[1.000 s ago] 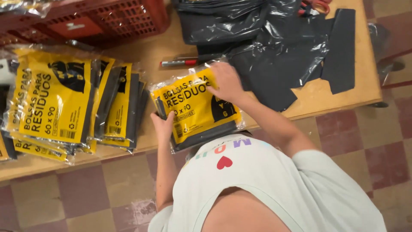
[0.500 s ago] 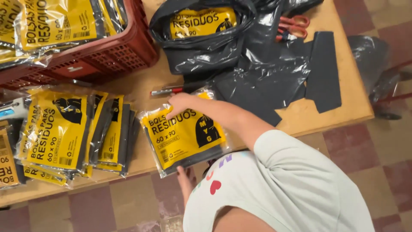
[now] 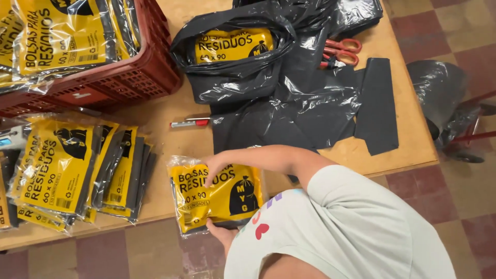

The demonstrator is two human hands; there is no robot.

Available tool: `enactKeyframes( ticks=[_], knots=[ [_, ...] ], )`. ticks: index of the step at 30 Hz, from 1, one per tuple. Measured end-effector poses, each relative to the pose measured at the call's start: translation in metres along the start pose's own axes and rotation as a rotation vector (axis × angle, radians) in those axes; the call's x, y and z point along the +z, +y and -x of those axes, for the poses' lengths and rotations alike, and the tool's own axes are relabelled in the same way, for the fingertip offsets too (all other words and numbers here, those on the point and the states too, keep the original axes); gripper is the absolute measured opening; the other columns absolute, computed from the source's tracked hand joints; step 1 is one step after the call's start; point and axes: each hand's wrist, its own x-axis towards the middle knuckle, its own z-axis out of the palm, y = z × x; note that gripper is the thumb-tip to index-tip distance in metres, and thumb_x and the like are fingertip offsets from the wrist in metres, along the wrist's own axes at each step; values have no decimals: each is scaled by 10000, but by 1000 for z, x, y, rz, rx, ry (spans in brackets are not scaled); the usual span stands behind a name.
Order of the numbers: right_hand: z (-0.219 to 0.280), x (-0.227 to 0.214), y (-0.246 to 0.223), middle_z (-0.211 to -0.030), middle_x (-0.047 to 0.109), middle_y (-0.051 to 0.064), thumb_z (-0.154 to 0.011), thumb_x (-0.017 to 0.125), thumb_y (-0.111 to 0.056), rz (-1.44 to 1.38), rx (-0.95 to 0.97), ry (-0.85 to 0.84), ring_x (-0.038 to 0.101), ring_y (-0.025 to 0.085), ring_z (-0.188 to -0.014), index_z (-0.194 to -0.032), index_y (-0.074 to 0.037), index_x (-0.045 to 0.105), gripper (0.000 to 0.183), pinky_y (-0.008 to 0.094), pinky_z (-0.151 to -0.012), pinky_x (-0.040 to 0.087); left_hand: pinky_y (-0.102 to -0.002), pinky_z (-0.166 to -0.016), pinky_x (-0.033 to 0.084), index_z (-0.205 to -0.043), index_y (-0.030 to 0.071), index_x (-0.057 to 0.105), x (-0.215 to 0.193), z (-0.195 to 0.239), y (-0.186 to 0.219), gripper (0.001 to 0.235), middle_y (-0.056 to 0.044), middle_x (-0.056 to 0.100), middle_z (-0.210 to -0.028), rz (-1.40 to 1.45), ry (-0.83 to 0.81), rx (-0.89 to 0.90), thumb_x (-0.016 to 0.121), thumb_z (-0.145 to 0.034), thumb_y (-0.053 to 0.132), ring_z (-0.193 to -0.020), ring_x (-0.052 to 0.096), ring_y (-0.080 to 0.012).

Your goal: The person places a stack of black trash bags into a larger black plastic bag, folds the opening, and secures it with a stapler. The person then places the sealed bag into a red basket.

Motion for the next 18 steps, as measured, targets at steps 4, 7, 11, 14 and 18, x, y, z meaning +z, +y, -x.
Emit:
enactKeyframes(
  ticks=[4, 7, 11, 14, 18],
  knots=[
    [26, 12, 0, -1161, 687, 177, -588, 947, -532, -75, 105, 78, 671, 334, -1101, -1328, -14, 562, 982, 378, -925, 576, -443, -1107, 397, -1493, 207, 403, -4, -8, -6, 722, -92, 454, -1528, -60, 12, 89, 475, -867, 561, -1344, 475, -292],
    [35, 11, -2, -1106, 692, 197, -566, 968, -469, -136, 1, 216, 685, 356, -1056, -1294, 20, 558, 967, 392, -883, 585, -485, -1119, 387, -1487, 127, 394, 0, -9, 3, 749, -162, 451, -1486, -161, 44, 249, 614, -872, 494, -1341, 468, -317],
    [88, -11, -9, -1130, 694, 220, -539, 950, -558, -103, -45, 366, 657, 374, -1107, -1237, 13, 593, 969, 438, -928, 575, -527, -1132, 376, -1481, 47, 384, 31, 8, 31, 802, -231, 446, -1444, -278, 54, 397, 752, -876, 424, -1338, 461, -341],
    [131, -19, -25, -1096, 712, 184, -585, 1002, -120, -744, -392, 575, 697, 315, -1016, -1268, -8, 591, 805, 411, -753, 627, -551, -1068, 446, -1514, 91, 259, 82, -4, 79, 733, -212, 369, -1490, -208, -144, 386, 677, -935, 259, -1319, 482, -397],
    [158, -50, -20, -1366, 563, 193, -680, 938, -171, -906, -402, 607, 536, 363, -1252, -1458, -50, 442, 931, 475, -982, 527, -548, -1136, 359, -1456, 47, 457, 161, -68, 152, 709, -242, 536, -1376, -930, -583, 779, 771, -854, 250, -1312, 485, -359]
  ],
)
